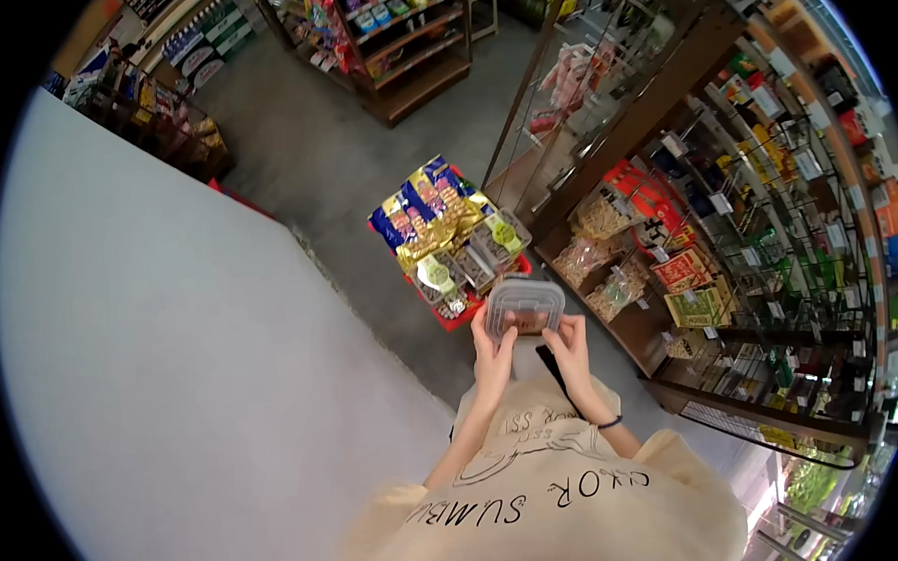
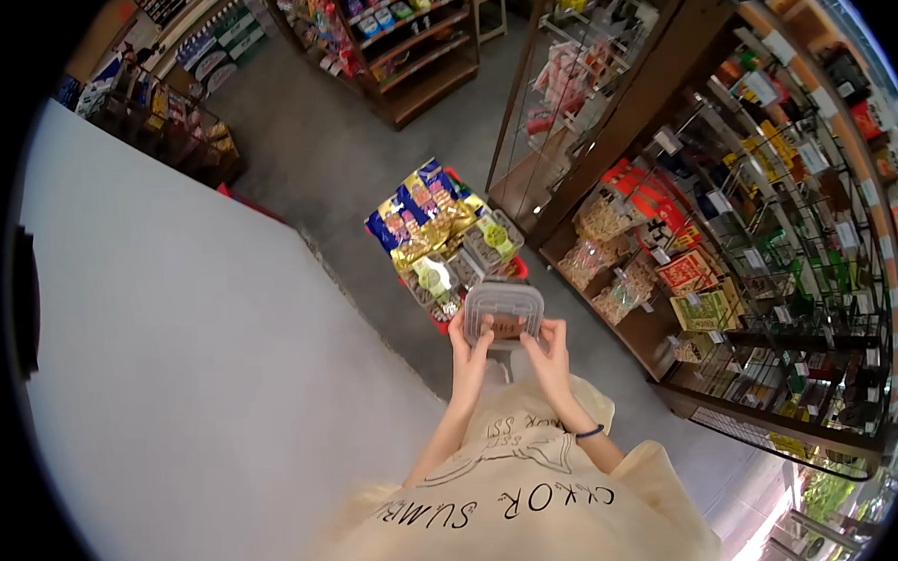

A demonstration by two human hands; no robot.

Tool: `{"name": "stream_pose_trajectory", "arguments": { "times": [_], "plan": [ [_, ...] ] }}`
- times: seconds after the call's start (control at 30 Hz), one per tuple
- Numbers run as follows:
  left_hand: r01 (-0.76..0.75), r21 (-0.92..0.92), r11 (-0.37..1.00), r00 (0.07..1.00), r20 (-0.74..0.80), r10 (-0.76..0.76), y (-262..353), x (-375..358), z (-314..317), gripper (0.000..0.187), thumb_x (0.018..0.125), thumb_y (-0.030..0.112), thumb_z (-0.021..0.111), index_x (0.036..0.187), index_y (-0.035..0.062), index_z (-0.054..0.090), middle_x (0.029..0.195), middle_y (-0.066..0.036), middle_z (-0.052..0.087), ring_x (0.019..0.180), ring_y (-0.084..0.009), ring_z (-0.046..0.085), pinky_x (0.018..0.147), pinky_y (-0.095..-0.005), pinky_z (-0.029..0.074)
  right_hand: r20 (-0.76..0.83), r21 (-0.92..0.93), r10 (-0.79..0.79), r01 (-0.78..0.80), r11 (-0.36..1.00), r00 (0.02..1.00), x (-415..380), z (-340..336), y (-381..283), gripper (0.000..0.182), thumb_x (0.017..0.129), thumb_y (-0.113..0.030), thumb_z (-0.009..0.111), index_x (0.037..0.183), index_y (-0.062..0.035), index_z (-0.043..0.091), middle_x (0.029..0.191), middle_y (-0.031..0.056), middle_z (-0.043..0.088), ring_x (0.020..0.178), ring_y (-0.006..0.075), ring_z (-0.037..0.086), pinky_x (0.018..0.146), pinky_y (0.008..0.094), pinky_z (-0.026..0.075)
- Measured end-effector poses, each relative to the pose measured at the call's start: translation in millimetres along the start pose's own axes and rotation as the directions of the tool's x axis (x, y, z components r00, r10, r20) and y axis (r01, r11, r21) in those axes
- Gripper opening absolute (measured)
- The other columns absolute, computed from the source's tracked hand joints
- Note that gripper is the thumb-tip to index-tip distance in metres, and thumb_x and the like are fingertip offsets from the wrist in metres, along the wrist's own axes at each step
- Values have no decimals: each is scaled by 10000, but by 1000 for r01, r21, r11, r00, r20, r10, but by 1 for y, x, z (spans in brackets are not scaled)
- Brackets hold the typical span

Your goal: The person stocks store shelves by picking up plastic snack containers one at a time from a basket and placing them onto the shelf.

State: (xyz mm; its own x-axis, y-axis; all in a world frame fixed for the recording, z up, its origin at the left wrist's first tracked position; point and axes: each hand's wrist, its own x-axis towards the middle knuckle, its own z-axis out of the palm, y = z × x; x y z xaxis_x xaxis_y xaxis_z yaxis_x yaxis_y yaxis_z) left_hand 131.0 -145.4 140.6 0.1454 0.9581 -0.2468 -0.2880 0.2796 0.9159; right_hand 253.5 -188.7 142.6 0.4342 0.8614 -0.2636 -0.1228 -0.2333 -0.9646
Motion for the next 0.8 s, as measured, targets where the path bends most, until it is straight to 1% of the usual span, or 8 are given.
{"name": "stream_pose_trajectory", "arguments": {
  "times": [0.03, 0.13, 0.2, 0.3, 0.33, 0.47, 0.63, 0.8],
  "plan": [
    [-74, 82, 994, 997, 15, 73, -12, -4, -2, 542, 818, -5, 501, 1293, 37, 243, 1092, -58, 459, 1042, -138, 436, 920, -266, 328, 5, -3, 31, -31, 1000, 1000, -8, -3, -5, 289, 814, -52, 572, 1023, -20, 376, 1062, 109, 552, 1032, 152, 488, 860, 262, 397],
    [-68, 19, 998, 994, 91, 66, 3, -22, 1, 558, 821, 23, 509, 1310, 33, 239, 1152, -85, 420, 1103, -167, 402, 947, -288, 309, -20, -13, -35, 34, 999, 999, -25, -4, -12, 312, 809, -47, 574, 1045, -20, 372, 1066, 109, 551, 1028, 147, 497, 856, 272, 417],
    [-109, 275, 955, 994, 53, 98, 11, -28, 6, 600, 800, 8, 534, 1325, 24, 244, 1256, -143, 318, 1174, -227, 362, 976, -320, 292, -37, 7, -68, 69, 998, 997, -32, -5, -21, 372, 807, -46, 576, 1108, -24, 359, 1115, 118, 537, 1048, 144, 494, 870, 286, 427],
    [-109, 276, 955, 988, 133, 74, 1, -30, 15, 609, 801, 29, 534, 1333, 25, 237, 1278, -157, 252, 1197, -255, 326, 992, -333, 275, -78, -6, -127, 127, 992, 989, -40, -22, -12, 550, 796, -40, 592, 1263, -25, 302, 1130, 123, 549, 1038, 154, 508, 861, 279, 405],
    [-181, 308, 934, 974, 191, 125, -2, -32, 21, 610, 806, 62, 548, 1331, 28, 239, 1265, -161, 268, 1191, -267, 334, 994, -339, 275, -121, -13, -145, 145, 989, 982, -45, -28, -14, 573, 793, -51, 600, 1284, -23, 308, 1133, 123, 553, 1042, 163, 511, 871, 284, 399],
    [-177, 289, 941, 945, 316, 81, -23, -48, 62, 615, 810, 103, 574, 1323, 18, 245, 1250, -167, 280, 1195, -272, 319, 991, -348, 273, -261, 64, -152, 174, 983, 953, -68, -74, -13, 538, 795, -57, 599, 1266, -17, 344, 1128, 115, 556, 1052, 162, 507, 874, 282, 398],
    [-220, 329, 918, 833, 553, 2, -67, -85, 137, 625, 811, 104, 575, 1323, 7, 231, 1262, -172, 267, 1190, -275, 322, 991, -349, 278, -518, 122, -118, 210, 970, 847, -118, -154, -7, 504, 797, -23, 580, 1256, -30, 371, 1131, 76, 547, 1082, 138, 482, 909, 298, 389],
    [-260, 292, 921, 675, 736, -43, -90, -152, 229, 631, 813, 92, 573, 1328, 14, 217, 1277, -169, 257, 1214, -276, 295, 1004, -354, 262, -755, 26, -184, 308, 951, 630, -175, -234, -14, 531, 800, -2, 559, 1286, -42, 350, 1167, 79, 517, 1120, 159, 459, 908, 310, 402]
  ]
}}
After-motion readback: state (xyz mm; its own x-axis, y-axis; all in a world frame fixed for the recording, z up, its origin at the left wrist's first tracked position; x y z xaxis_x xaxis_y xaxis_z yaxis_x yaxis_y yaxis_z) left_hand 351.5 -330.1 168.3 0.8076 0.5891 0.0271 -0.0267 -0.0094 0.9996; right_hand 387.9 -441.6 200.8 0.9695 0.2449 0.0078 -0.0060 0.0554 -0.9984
